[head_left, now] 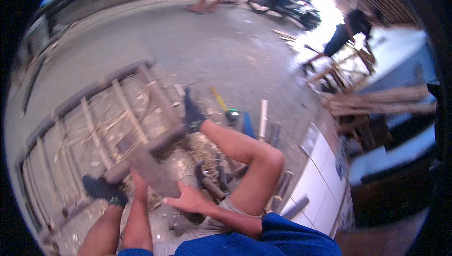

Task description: The person sits on the floor and assembles a bamboo frame by inserting small bamboo dowels into pre-drilled holes. They use a larger bamboo piece as a mallet to tap the dowels into place, then remove and reinsert them to adjust the fit.

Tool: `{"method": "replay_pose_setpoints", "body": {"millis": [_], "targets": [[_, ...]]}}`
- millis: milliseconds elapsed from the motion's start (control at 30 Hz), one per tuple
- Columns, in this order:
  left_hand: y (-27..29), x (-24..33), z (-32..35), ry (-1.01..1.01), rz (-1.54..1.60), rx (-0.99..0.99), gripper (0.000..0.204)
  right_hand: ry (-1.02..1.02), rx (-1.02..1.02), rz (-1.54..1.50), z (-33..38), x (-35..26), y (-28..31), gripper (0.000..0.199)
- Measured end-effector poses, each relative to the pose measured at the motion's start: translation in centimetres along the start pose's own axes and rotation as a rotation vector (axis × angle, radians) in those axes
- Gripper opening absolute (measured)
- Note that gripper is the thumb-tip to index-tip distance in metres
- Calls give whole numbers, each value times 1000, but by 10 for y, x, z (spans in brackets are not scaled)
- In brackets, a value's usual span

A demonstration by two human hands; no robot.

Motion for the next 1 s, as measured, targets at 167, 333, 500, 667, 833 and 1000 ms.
{"method": "replay_pose_setpoints", "body": {"millis": [167, 333, 500, 667, 833, 1000], "targets": [[24, 18, -46, -302, -544, 254, 43, 115, 93, -335, 31, 19, -6, 87], [-5, 38, -63, -142, -267, 219, 43, -17, 74, -357, 21, 48, -8, 98], [-18, 60, -63, -172, -439, 162, 44, -71, 74, -355, 4, 73, -22, 101], [-28, 68, -80, 33, -539, 163, 48, -29, -17, -351, -9, 82, -30, 109], [-41, 64, -75, -87, -390, 179, 43, -52, -65, -254, -38, 85, -19, 108], [-68, 106, -74, -171, -192, 150, 39, -58, -93, -203, -54, 79, -20, 106]]}}
Point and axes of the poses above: each hand's wrist, its own z-axis away from the middle knuckle, its own y-axis out of the back of the hand, x = y × z, the point moved 2 cm from there along -z, towards the middle knuckle, and after that the axes turned 5 degrees about y, right-handed, at the moved point
